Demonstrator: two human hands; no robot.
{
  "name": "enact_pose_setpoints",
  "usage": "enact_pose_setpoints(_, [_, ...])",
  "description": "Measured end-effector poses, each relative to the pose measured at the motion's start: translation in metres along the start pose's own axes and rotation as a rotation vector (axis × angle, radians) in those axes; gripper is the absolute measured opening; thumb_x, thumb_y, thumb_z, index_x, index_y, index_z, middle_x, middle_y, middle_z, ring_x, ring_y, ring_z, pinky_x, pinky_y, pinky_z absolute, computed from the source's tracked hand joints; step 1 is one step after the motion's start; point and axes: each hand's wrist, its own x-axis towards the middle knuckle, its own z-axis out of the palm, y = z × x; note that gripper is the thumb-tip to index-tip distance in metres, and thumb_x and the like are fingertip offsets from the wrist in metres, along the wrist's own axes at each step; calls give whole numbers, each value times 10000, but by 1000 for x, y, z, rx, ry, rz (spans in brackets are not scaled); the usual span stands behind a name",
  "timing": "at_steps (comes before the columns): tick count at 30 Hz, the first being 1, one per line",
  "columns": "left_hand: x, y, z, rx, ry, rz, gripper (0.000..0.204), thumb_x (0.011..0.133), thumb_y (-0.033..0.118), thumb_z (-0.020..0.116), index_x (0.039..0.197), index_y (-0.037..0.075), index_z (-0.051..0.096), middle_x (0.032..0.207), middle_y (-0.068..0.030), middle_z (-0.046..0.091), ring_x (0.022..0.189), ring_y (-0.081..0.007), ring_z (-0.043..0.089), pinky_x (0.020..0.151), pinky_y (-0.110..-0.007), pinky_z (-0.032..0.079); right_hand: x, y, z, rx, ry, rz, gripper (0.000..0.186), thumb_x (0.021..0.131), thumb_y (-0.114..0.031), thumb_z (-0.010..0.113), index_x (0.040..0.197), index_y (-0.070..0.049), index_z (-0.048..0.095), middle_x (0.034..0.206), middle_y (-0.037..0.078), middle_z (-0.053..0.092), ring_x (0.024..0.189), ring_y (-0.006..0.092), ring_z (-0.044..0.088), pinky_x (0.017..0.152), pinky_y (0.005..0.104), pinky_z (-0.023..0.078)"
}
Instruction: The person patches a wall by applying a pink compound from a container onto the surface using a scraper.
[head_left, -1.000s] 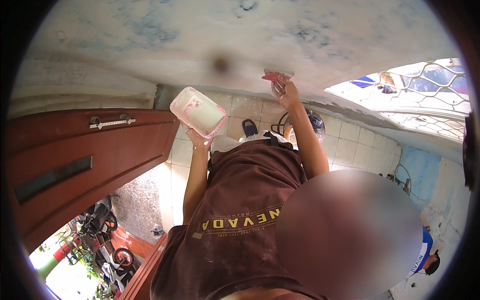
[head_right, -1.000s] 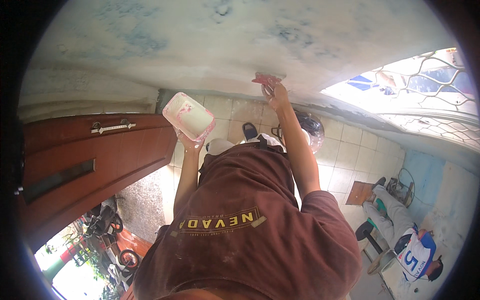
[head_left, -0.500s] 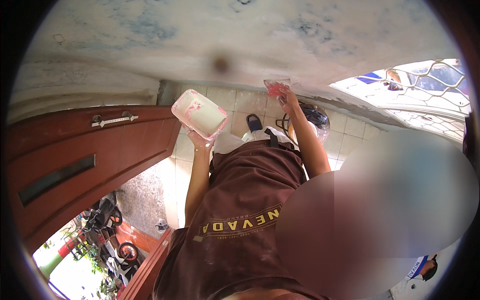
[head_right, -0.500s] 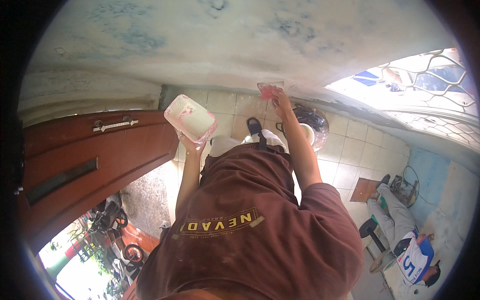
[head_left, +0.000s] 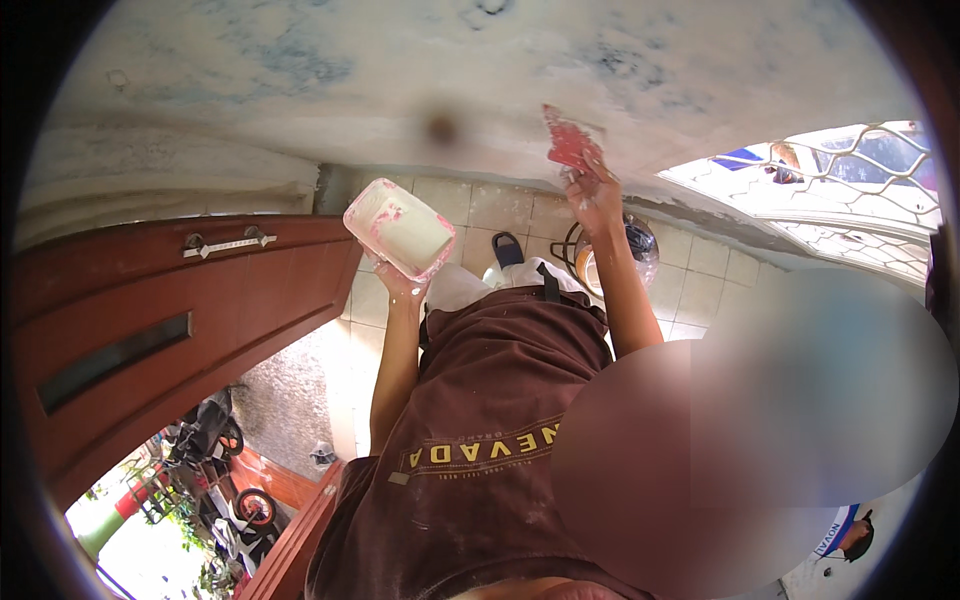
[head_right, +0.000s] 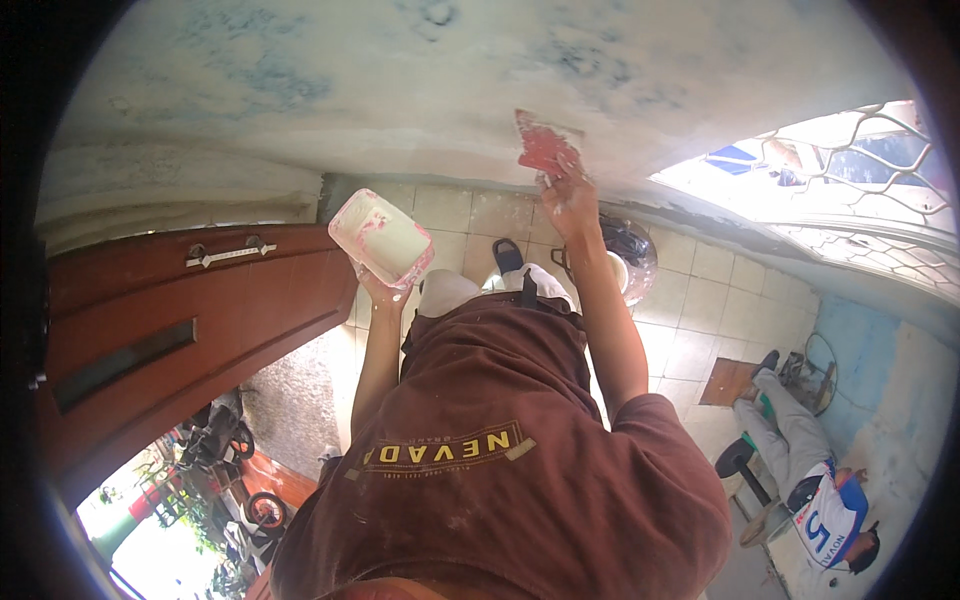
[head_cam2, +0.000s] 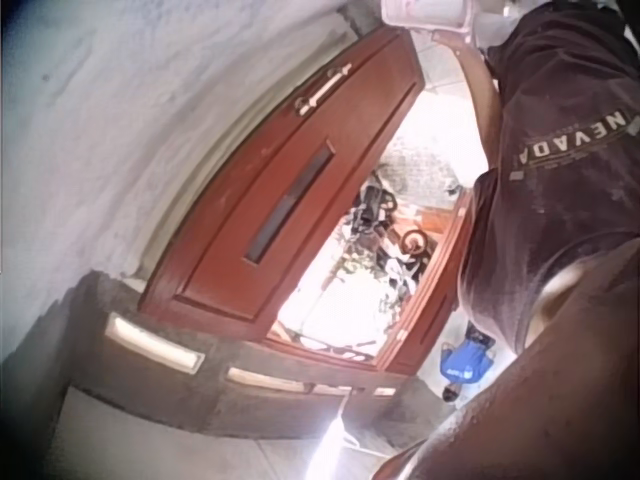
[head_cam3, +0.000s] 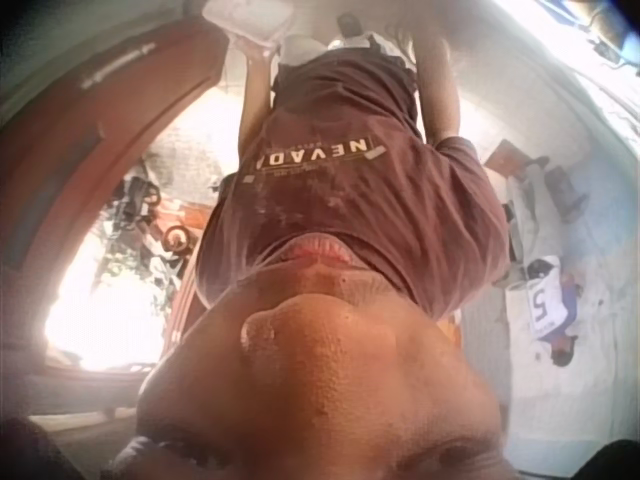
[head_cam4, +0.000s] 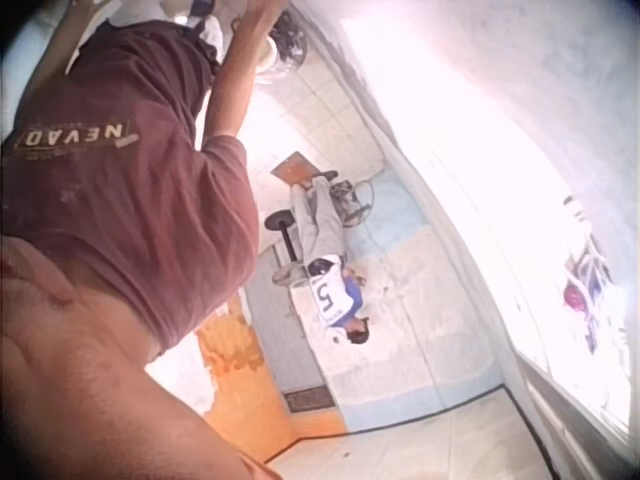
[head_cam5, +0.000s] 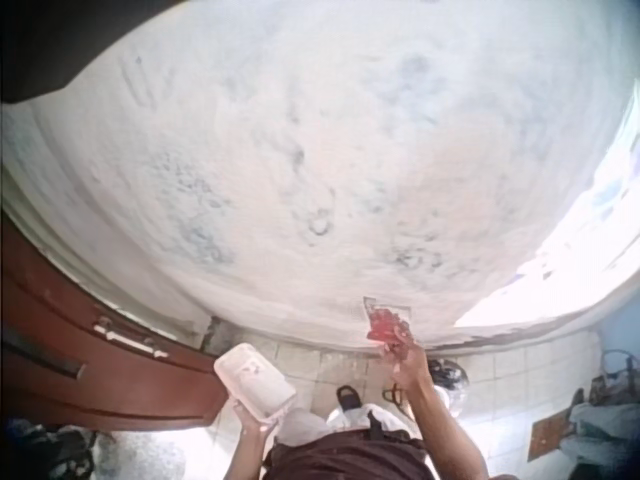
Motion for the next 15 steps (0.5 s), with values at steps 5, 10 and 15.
enact_pose_setpoints(5, [0,-2,-12,44,12,45,712,951,697,455,1417,160,485,1359,-61,593,1216,-312,602,1030,-562,504,-23,-15,2,26,97,87,146,913,-5,621,1051,-52,631,969,73,698,817,182,656,730,299,575])
enact_pose_setpoints(10, [1,2,-20,14,72,70,598,974,604,491,1366,154,536,1308,-58,622,1194,-311,612,1023,-549,506,68,38,-153,-197,262,184,129,898,-17,616,1022,-43,641,939,59,694,714,136,621,586,230,517])
enact_pose_setpoints(15, [-13,4,-12,-32,63,21,553,974,562,525,1342,152,565,1294,-64,638,1195,-314,616,1025,-544,505,107,66,-152,-290,131,220,298,906,9,589,1200,-26,612,998,89,698,719,113,632,538,195,466])
